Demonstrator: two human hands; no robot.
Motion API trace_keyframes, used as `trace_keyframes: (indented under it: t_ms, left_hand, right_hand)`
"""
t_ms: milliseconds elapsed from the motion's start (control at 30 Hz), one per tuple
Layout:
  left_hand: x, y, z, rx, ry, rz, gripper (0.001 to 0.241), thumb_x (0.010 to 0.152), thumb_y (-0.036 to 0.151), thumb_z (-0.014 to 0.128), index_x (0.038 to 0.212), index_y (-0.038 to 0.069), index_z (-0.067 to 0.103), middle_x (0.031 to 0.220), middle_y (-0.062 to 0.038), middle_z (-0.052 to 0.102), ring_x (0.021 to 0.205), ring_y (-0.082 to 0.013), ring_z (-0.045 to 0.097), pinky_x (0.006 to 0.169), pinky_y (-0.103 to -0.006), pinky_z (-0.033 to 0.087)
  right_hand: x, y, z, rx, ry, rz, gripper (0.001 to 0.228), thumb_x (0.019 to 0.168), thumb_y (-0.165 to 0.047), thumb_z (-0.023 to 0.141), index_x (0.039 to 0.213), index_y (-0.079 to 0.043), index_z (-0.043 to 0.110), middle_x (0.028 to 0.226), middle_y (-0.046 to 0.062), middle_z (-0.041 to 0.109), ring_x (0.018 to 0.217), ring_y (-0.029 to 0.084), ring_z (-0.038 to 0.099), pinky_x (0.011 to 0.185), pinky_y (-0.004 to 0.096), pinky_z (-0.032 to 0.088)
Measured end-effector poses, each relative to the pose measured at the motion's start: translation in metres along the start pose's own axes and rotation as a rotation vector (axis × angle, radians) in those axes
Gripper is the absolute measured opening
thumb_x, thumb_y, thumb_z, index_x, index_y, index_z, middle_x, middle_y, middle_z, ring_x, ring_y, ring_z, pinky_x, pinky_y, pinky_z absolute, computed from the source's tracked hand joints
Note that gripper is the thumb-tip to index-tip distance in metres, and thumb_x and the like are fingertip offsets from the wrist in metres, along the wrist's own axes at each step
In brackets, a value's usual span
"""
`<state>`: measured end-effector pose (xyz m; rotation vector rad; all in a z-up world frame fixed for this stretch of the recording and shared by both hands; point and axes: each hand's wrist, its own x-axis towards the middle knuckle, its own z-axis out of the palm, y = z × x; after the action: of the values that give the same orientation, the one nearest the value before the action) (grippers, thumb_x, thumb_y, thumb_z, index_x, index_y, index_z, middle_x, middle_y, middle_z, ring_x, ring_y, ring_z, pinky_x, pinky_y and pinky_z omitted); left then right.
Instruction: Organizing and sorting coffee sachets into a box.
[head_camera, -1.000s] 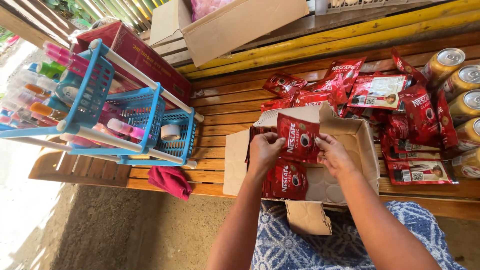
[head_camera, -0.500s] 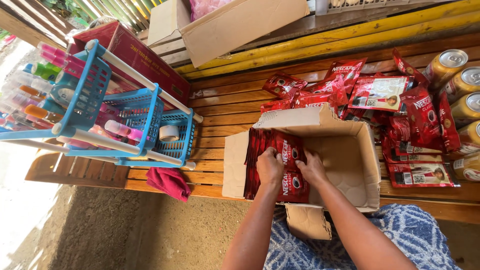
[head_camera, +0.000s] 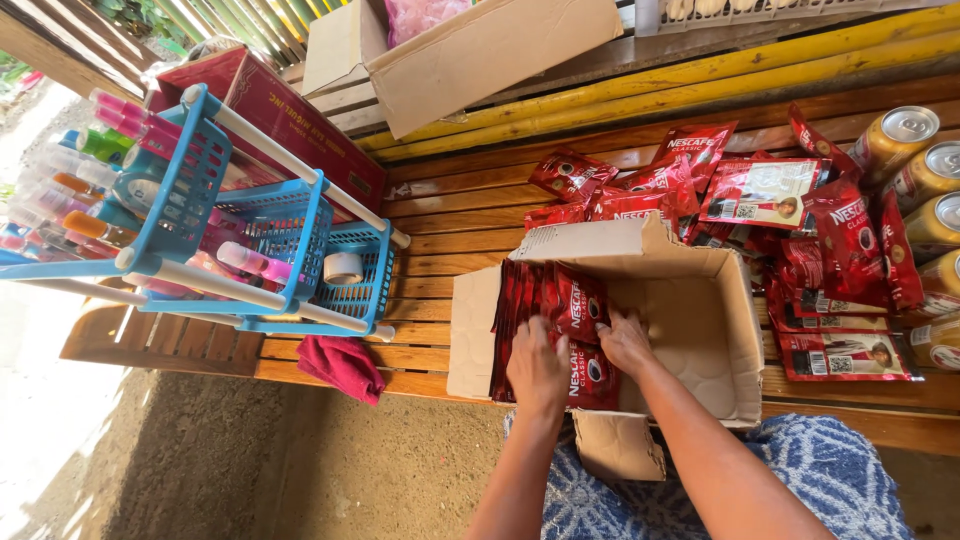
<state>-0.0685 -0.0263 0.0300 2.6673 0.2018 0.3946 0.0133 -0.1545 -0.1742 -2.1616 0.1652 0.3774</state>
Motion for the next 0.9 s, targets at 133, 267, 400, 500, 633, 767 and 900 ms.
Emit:
trace_keyframes:
  t_ms: [133,267,400,500,633,767,900]
  left_hand:
    - [-0.03,-0.014,-0.014,0.13,-0.284,-0.246,0.027,0.088,0.026,0.078,0.1,0.005,0.066,0.098,-0.013,0.07,0.091,-0.0295,0.071,0.079,-0.045,0.057]
    - [-0.043,-0.01,-0.026,0.191,-0.336,-0.245,0.032,0.083,0.028,0.084,0.096,0.003,0.069,0.098,-0.016,0.069,0.094,-0.0343,0.069,0.081,-0.0496,0.054]
    - [-0.045,-0.016,-0.014,0.215,-0.333,-0.211,0.028,0.083,0.025,0.083,0.093,0.002,0.071,0.096,-0.016,0.069,0.09,-0.0321,0.069,0.08,-0.0488,0.054]
    - [-0.048,-0.017,-0.01,0.208,-0.3,-0.189,0.019,0.084,0.02,0.081,0.088,0.004,0.073,0.093,-0.013,0.071,0.091,-0.031,0.069,0.08,-0.0482,0.054]
    - [-0.046,-0.025,-0.009,0.161,-0.317,-0.262,0.012,0.087,0.017,0.078,0.089,0.007,0.074,0.091,-0.012,0.072,0.088,-0.0278,0.07,0.079,-0.0469,0.056]
    - [-0.042,-0.019,-0.014,0.173,-0.27,-0.215,0.013,0.083,0.016,0.081,0.085,0.004,0.073,0.087,-0.014,0.073,0.086,-0.0299,0.069,0.077,-0.0483,0.054]
    - [-0.043,-0.033,0.009,0.16,-0.331,-0.296,0.012,0.088,0.016,0.077,0.092,0.006,0.072,0.089,-0.013,0.073,0.085,-0.0261,0.071,0.077,-0.0445,0.057]
  right_hand:
    - [0.023,0.02,0.01,-0.016,-0.038,0.035,0.065,0.093,-0.033,0.062,0.153,-0.015,0.045,0.144,0.037,0.046,0.134,0.053,0.046,0.114,0.052,0.039]
    - [0.023,0.023,0.011,-0.034,-0.024,0.052,0.075,0.089,-0.03,0.068,0.157,-0.016,0.04,0.143,0.035,0.05,0.135,0.049,0.048,0.115,0.049,0.04]
    - [0.012,0.012,0.002,-0.011,0.01,0.055,0.085,0.085,-0.026,0.071,0.16,-0.021,0.032,0.145,0.033,0.047,0.137,0.047,0.046,0.116,0.047,0.039]
    - [0.005,0.005,0.004,-0.032,0.014,0.088,0.084,0.087,-0.026,0.071,0.161,-0.023,0.03,0.147,0.032,0.045,0.139,0.047,0.044,0.116,0.048,0.038]
    - [0.004,0.009,0.004,-0.01,0.019,0.1,0.084,0.087,-0.025,0.07,0.161,-0.023,0.03,0.148,0.032,0.043,0.139,0.048,0.042,0.116,0.048,0.037]
    - [0.007,0.013,0.009,-0.005,0.024,0.081,0.085,0.087,-0.026,0.07,0.162,-0.02,0.03,0.148,0.034,0.043,0.139,0.048,0.043,0.117,0.047,0.037]
    - [0.004,0.005,0.005,-0.021,0.015,0.104,0.085,0.087,-0.026,0.071,0.162,-0.021,0.029,0.149,0.032,0.043,0.141,0.046,0.041,0.118,0.048,0.036]
